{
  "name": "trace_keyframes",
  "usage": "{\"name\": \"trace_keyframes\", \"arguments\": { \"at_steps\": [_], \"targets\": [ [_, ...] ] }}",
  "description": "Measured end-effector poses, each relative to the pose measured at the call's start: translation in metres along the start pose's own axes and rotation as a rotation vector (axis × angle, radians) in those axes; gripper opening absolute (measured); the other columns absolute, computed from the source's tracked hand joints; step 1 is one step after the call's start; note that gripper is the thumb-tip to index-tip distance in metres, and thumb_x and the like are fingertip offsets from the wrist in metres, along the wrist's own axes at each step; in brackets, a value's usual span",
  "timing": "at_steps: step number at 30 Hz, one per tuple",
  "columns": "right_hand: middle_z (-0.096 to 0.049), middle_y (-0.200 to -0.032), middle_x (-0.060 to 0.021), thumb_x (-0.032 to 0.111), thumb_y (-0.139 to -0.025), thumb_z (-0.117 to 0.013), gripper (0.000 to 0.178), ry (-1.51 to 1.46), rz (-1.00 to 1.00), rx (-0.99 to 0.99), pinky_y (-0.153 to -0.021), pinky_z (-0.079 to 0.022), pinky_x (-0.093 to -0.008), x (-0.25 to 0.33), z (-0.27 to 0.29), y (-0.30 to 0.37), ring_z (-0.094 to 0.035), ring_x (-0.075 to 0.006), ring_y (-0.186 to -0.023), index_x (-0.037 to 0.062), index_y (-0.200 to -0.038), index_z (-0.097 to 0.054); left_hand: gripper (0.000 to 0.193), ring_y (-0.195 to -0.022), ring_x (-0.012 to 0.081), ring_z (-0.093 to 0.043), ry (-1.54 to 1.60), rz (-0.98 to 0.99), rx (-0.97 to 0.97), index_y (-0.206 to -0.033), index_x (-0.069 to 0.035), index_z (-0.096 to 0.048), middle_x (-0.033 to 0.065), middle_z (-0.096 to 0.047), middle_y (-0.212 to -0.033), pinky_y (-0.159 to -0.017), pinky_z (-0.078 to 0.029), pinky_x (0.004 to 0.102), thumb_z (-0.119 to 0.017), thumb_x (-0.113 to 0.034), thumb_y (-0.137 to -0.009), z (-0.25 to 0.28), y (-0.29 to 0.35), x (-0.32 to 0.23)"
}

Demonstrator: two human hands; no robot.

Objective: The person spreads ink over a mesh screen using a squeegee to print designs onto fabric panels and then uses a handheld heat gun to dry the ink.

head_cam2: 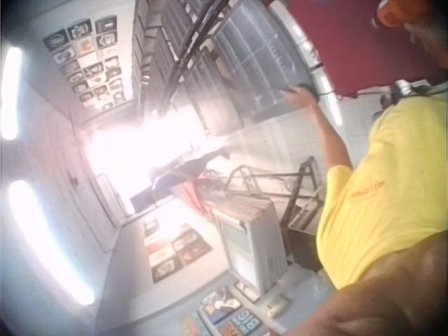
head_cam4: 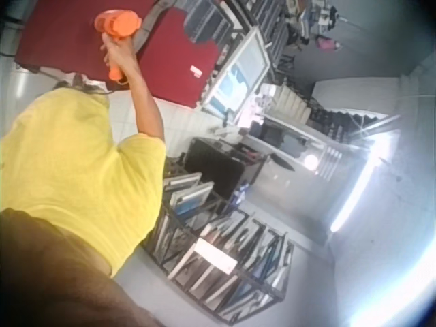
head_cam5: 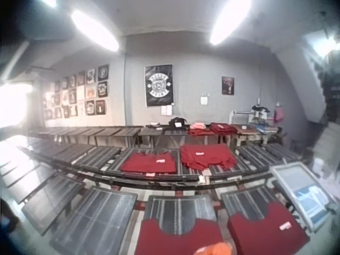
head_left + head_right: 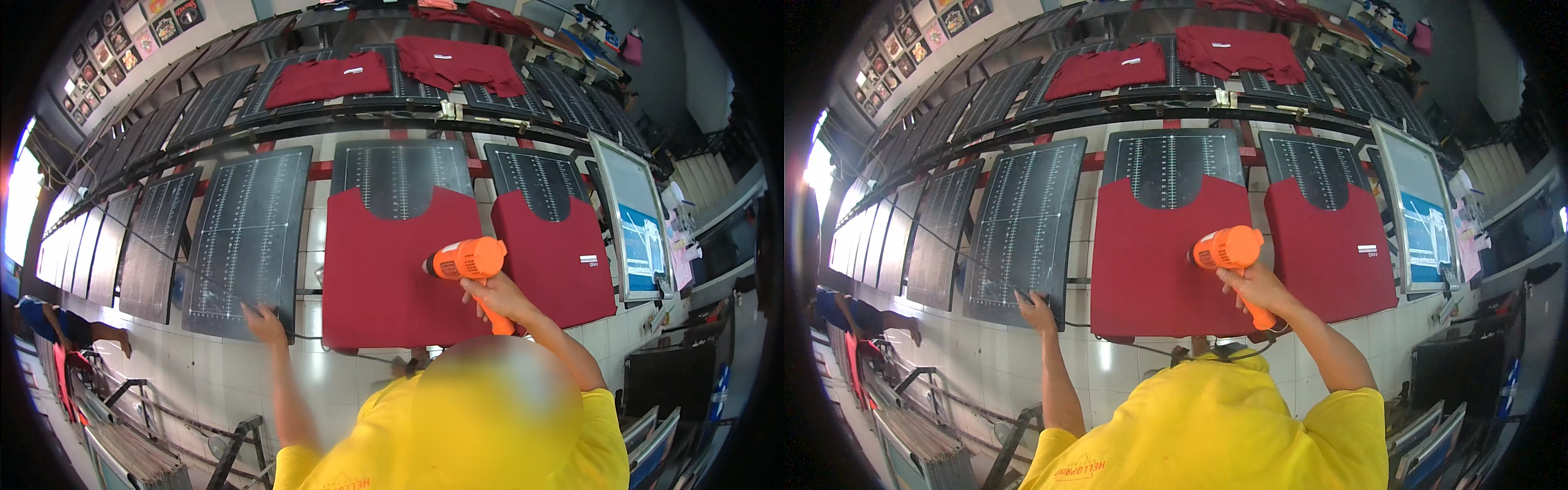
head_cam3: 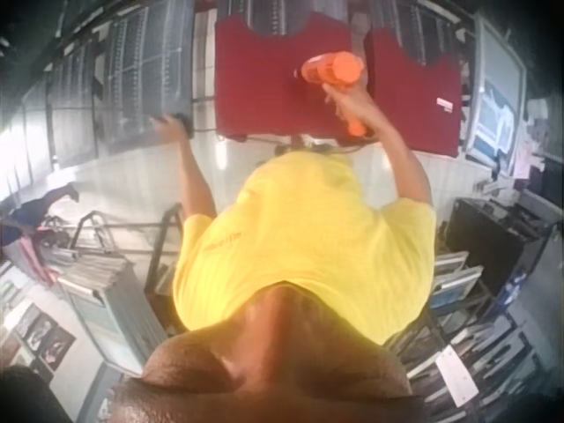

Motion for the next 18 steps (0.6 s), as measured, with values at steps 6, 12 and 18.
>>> {"name": "trace_keyframes", "arguments": {
  "at_steps": [6,12,18],
  "targets": [
    [-0.063,-0.087,-0.0078,0.037,-0.099,-0.058,0.042,-0.044,-0.056,-0.082,-0.047,-0.051,-0.0304,-0.022,0.012,0.014,-0.059,-0.0129,-0.054,0.004,-0.125,-0.052,0.056,-0.069,0.0202,-0.062,0.052,0.09,0.035,-0.146,0.01,-0.033,0.0122,-0.064,-0.078,-0.065,-0.051,0.0321,-0.052,-0.012,-0.098,0.006,0.004,-0.009],
    [-0.064,-0.086,-0.0069,0.036,-0.098,-0.059,0.041,-0.121,-0.085,-0.155,-0.047,-0.051,-0.0297,-0.048,0.03,0.025,-0.059,-0.0125,-0.054,0.0041,-0.123,-0.055,0.055,-0.069,0.0204,-0.062,0.056,0.088,-0.008,-0.146,0.009,-0.033,0.0117,-0.065,-0.078,-0.064,-0.051,0.0326,-0.049,-0.016,-0.1,0.003,0.006,-0.016],
    [-0.064,-0.086,-0.006,0.036,-0.097,-0.06,0.041,-0.123,-0.025,-0.121,-0.047,-0.051,-0.0293,-0.054,0.045,0.045,-0.058,-0.0116,-0.053,0.003,-0.122,-0.056,0.057,-0.07,0.0189,-0.061,0.119,0.127,-0.007,-0.145,0.012,-0.033,0.0106,-0.066,-0.073,-0.07,-0.05,0.0315,-0.039,-0.027,-0.104,0.018,-0.007,0.01]
  ]
}}
Point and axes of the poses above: each hand's wrist, its own y-axis away from the middle knuckle, its own z-axis out of the back of the hand, x = y × z, the point moved 1 cm from there along -y, towards the middle knuckle
